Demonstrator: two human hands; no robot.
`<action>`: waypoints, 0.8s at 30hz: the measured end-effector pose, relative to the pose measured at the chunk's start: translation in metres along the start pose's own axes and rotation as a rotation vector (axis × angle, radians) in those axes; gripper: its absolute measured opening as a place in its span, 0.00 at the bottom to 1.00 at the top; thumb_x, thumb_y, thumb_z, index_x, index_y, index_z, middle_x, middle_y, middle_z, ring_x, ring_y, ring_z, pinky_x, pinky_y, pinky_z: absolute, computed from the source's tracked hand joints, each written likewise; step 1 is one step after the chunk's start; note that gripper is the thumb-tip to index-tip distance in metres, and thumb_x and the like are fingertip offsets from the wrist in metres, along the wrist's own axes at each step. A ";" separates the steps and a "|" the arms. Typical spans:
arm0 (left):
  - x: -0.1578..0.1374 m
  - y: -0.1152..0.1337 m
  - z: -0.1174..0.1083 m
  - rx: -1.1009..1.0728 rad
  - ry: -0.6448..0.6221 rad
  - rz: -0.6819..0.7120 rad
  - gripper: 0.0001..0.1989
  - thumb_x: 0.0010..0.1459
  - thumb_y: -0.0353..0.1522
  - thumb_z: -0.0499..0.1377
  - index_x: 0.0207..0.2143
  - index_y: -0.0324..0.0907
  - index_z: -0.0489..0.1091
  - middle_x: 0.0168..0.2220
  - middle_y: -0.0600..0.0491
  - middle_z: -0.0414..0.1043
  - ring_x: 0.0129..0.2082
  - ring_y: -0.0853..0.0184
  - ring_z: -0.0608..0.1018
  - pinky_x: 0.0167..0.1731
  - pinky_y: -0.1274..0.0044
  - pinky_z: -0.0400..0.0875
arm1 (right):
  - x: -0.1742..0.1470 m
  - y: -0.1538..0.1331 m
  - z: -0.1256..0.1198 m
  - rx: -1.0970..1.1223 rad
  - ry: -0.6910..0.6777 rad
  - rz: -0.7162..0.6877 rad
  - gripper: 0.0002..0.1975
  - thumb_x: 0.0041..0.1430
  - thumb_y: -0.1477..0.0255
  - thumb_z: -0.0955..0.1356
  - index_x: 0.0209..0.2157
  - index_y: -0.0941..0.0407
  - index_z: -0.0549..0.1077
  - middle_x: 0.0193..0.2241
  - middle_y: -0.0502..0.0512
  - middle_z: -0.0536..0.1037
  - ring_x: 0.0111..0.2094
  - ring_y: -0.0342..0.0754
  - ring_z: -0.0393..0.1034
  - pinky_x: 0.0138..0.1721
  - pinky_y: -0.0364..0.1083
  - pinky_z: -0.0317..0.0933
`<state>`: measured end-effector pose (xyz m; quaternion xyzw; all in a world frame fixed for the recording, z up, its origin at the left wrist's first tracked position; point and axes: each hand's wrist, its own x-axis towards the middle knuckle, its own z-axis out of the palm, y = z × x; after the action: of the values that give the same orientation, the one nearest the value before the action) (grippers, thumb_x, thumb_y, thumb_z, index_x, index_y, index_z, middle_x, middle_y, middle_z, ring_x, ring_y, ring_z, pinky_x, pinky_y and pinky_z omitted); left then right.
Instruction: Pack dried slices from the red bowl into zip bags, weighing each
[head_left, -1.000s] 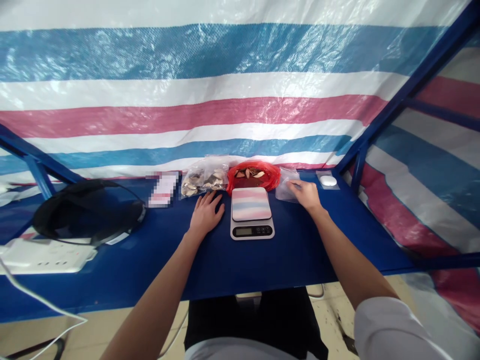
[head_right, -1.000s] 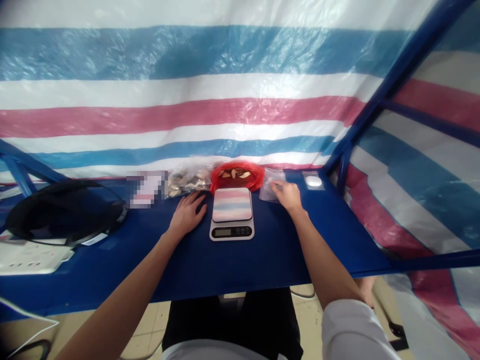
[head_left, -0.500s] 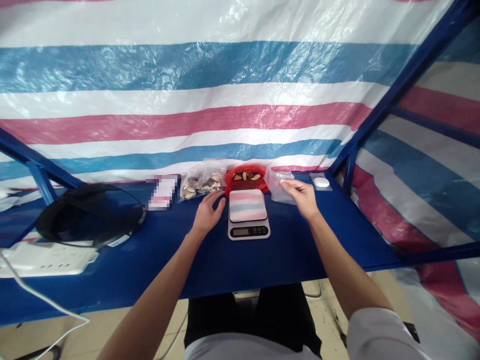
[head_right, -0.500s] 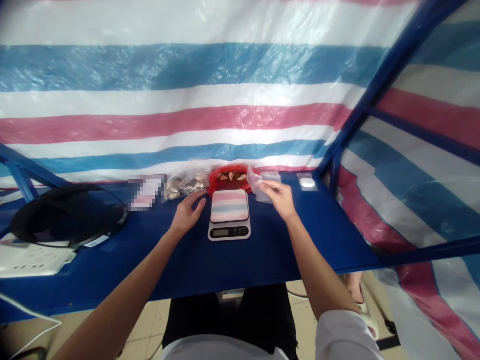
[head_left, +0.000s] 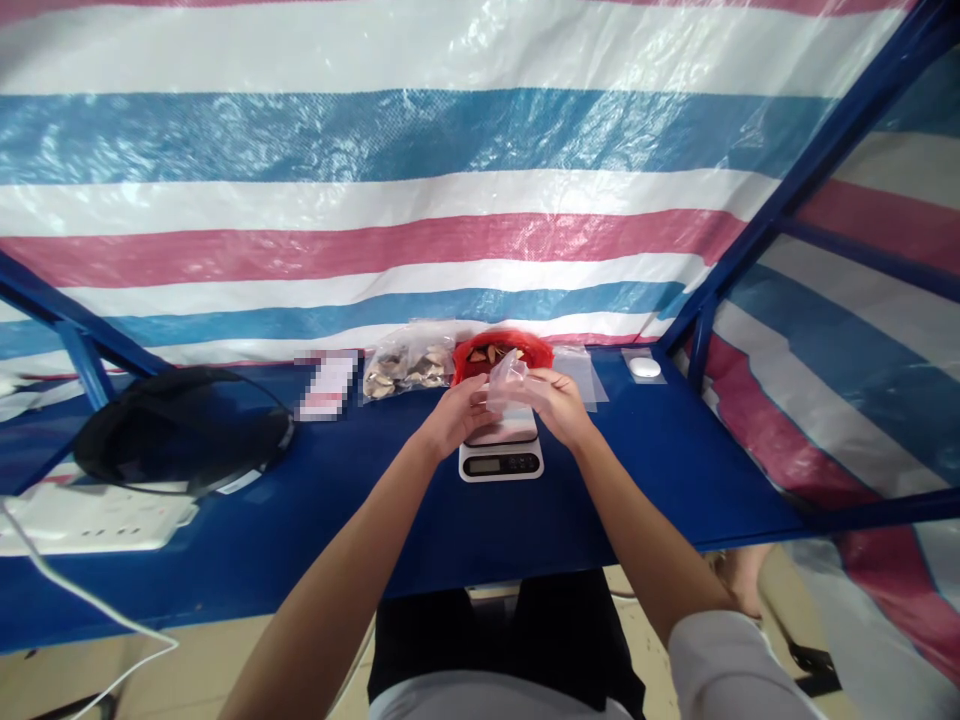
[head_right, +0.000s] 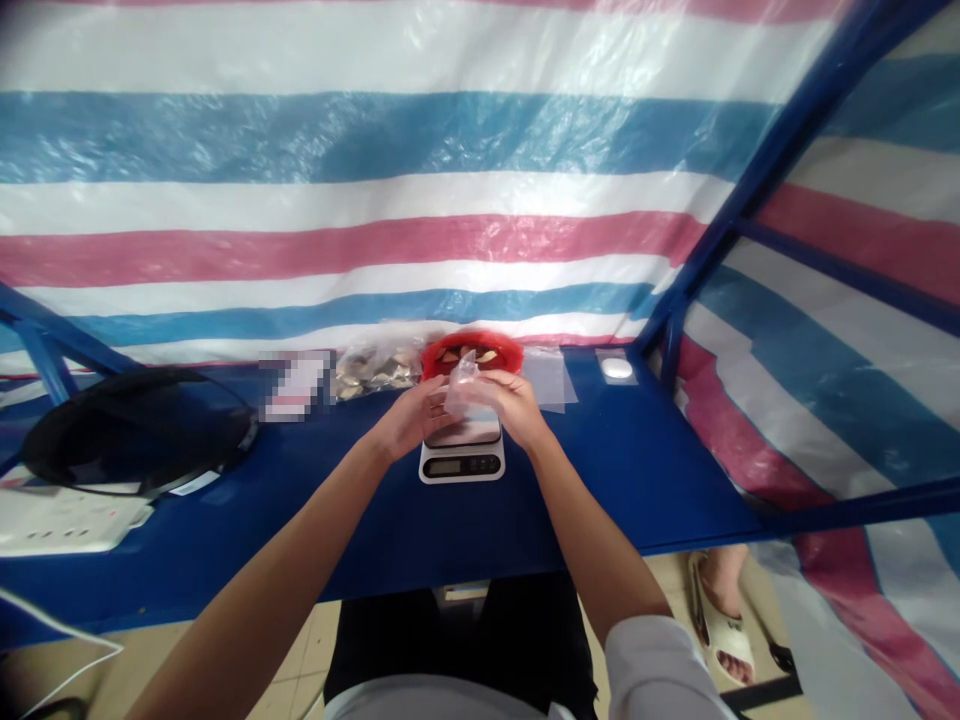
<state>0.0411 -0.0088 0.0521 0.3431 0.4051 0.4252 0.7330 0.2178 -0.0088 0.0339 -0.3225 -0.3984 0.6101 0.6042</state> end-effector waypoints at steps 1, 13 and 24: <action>0.001 0.000 -0.001 -0.042 0.013 0.006 0.15 0.54 0.38 0.68 0.41 0.39 0.75 0.37 0.47 0.79 0.35 0.66 0.80 0.38 0.74 0.77 | 0.001 0.001 0.000 0.002 0.004 0.006 0.16 0.37 0.61 0.82 0.28 0.52 0.83 0.30 0.50 0.84 0.33 0.52 0.80 0.48 0.56 0.74; 0.016 0.017 -0.027 0.023 0.176 0.381 0.19 0.37 0.34 0.77 0.33 0.38 0.79 0.30 0.55 0.77 0.30 0.72 0.76 0.33 0.80 0.72 | 0.010 0.000 -0.014 -0.131 -0.022 0.068 0.20 0.51 0.54 0.76 0.39 0.54 0.83 0.38 0.56 0.85 0.42 0.54 0.80 0.46 0.52 0.73; 0.017 0.076 -0.049 0.748 -0.079 0.354 0.20 0.49 0.44 0.70 0.41 0.41 0.81 0.38 0.50 0.81 0.34 0.64 0.78 0.36 0.74 0.73 | 0.052 -0.016 0.018 -0.494 -0.201 -0.028 0.23 0.51 0.56 0.75 0.46 0.54 0.80 0.38 0.55 0.84 0.37 0.51 0.80 0.33 0.46 0.75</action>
<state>-0.0235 0.0448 0.0893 0.6663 0.4381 0.3547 0.4882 0.2064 0.0408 0.0613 -0.3923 -0.5977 0.5149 0.4730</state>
